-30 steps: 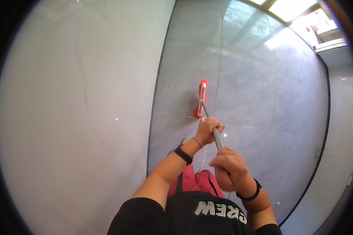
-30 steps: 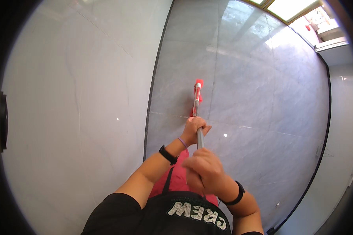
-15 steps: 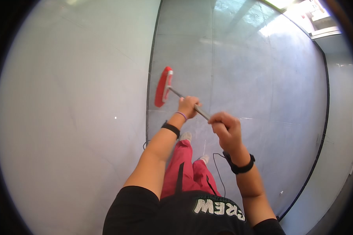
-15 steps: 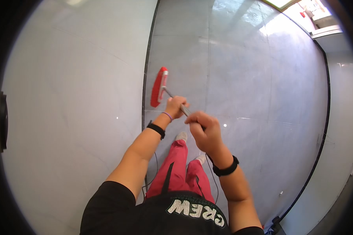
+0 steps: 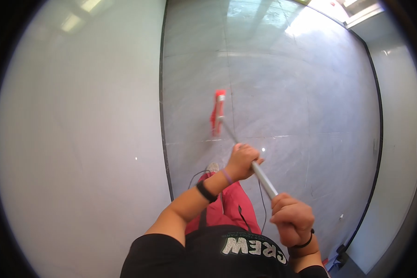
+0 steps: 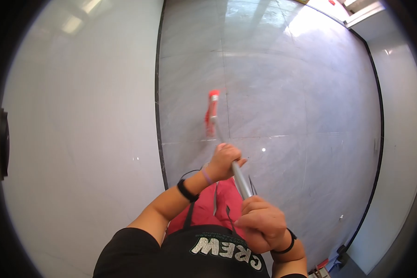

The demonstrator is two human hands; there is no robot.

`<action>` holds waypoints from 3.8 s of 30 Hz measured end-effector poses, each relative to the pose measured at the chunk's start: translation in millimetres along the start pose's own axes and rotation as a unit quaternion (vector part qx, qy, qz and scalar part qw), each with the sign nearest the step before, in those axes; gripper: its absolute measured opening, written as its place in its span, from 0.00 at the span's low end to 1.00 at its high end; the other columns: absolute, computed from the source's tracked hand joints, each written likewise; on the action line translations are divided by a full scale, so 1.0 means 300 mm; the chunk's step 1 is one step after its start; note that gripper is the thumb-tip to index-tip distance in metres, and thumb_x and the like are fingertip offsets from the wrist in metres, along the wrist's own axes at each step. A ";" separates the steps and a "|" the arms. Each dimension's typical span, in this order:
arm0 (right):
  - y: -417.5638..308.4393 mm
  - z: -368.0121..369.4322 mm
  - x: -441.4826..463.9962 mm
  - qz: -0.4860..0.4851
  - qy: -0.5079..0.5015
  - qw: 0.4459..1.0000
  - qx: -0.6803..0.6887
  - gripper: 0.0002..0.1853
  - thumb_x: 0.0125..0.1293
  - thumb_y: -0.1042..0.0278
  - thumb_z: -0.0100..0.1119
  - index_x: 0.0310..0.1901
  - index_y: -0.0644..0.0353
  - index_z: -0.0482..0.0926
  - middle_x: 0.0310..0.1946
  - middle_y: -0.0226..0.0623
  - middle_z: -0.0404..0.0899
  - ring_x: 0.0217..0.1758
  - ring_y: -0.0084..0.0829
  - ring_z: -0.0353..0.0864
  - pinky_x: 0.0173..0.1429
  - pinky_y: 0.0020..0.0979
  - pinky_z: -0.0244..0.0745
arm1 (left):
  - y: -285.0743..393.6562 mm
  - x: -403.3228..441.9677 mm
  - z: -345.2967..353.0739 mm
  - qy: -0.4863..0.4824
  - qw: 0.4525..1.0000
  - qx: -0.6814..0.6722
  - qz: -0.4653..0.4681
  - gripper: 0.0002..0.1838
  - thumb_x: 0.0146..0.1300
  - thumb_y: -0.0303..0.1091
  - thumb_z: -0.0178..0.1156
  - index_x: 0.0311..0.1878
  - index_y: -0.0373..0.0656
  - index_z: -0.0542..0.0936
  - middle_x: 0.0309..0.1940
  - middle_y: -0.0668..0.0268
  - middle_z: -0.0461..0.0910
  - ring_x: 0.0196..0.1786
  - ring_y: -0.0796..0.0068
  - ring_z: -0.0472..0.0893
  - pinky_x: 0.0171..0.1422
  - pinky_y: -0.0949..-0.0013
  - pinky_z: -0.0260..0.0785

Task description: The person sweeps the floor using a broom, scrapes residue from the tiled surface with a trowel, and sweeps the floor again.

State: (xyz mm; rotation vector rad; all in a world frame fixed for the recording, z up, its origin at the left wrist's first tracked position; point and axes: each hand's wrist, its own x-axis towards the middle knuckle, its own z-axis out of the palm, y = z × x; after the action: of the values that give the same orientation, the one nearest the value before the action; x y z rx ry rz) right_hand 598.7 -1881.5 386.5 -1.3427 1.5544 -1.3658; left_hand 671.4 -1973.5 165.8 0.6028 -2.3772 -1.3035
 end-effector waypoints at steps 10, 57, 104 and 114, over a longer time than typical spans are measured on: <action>0.351 -0.106 -0.317 0.145 -0.012 0.987 0.073 0.08 0.45 0.82 0.48 0.26 0.61 0.76 0.18 0.37 0.71 0.21 0.36 0.71 0.28 0.31 0.67 | -0.116 -0.235 0.305 -0.171 0.958 0.154 -0.168 0.10 0.54 0.40 0.58 0.21 0.49 0.72 0.24 0.67 0.74 0.37 0.62 0.74 0.43 0.53 0.58; 0.523 -0.374 1.198 0.087 -0.061 0.994 0.038 0.08 0.46 0.83 0.47 0.28 0.63 0.75 0.21 0.40 0.72 0.22 0.34 0.71 0.28 0.29 0.67 | -0.593 1.060 -0.295 0.021 0.986 0.096 -0.136 0.14 0.53 0.40 0.58 0.17 0.47 0.69 0.19 0.67 0.72 0.34 0.61 0.73 0.50 0.52 0.57; 0.672 -0.809 1.013 0.152 0.071 0.986 0.011 0.09 0.45 0.82 0.45 0.26 0.62 0.76 0.21 0.37 0.73 0.21 0.33 0.69 0.28 0.29 0.67 | -0.489 1.357 0.128 -0.229 0.967 0.112 -0.028 0.10 0.54 0.42 0.58 0.22 0.50 0.73 0.24 0.67 0.75 0.37 0.61 0.74 0.44 0.54 0.58; 0.579 -0.808 0.909 0.106 0.096 0.977 -0.160 0.08 0.43 0.81 0.52 0.28 0.62 0.77 0.18 0.36 0.71 0.22 0.34 0.69 0.31 0.31 0.67 | -0.260 1.452 0.367 -0.280 0.958 -0.023 0.063 0.12 0.53 0.41 0.61 0.23 0.46 0.71 0.26 0.66 0.73 0.40 0.61 0.73 0.49 0.50 0.58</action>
State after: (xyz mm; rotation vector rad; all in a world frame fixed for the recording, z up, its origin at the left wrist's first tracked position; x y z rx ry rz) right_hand 258.0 -2086.9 315.4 -1.2076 2.0559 -1.1746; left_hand 263.9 -2163.3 90.3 0.0572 -2.7504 -1.6313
